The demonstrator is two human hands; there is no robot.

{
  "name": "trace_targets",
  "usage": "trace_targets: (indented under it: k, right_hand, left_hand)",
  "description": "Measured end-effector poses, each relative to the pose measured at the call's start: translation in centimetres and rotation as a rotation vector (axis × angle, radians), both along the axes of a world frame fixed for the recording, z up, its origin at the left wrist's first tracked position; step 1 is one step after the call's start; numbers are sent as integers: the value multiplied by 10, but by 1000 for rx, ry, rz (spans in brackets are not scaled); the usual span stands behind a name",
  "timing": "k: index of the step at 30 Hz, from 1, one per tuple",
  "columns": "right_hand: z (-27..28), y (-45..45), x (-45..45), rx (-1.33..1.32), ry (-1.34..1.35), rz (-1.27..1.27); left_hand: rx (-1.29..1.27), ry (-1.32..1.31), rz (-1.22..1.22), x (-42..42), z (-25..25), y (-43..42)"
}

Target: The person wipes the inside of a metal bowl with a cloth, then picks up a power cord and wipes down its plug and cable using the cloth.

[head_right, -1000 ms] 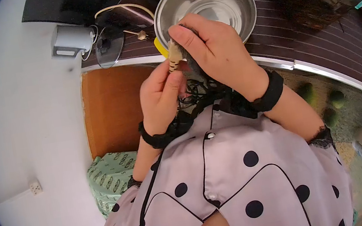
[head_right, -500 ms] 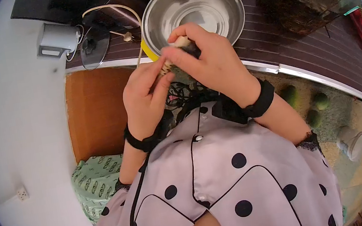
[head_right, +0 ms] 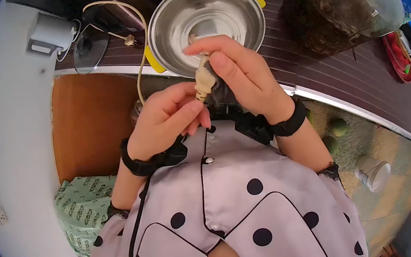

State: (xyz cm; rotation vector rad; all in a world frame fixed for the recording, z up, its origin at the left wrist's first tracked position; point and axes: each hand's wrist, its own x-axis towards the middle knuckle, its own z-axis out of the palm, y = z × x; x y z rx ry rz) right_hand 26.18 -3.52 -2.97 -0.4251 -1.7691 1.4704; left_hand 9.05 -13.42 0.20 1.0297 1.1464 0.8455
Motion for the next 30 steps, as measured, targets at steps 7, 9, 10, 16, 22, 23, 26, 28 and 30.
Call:
trace_targets:
  k: [7,9,10,16,22,23,26,28,30]
  right_hand:
    - [-11,9,16,-56,-19,-220]
    - [-8,9,19,-167,13,-272]
    - [-9,9,21,-136,10,-220]
    - [12,-17,4,200,-283,-205]
    - [-4,-9,5,324,-369,-367]
    - [-4,-6,11,152,-383,-343]
    - [-3,6,20,-187,-275,-247]
    - [8,9,23,-381,-121,-130]
    - [6,13,26,-417,-79,-110]
  left_hand:
    - [495,512,216,-2,-21,3]
    - [550,697,220,-4,-20,4]
    - [548,697,222,-3,-20,5]
    - [634,986,213,3,-17,11]
    - [613,982,186,1,-26,12]
    - [637,927,247,-1,-33,12]
    - [508,697,345,-1,-27,13]
    - [323,524,363,-3,-13,15]
    - [256,528,337,-8,-10,16]
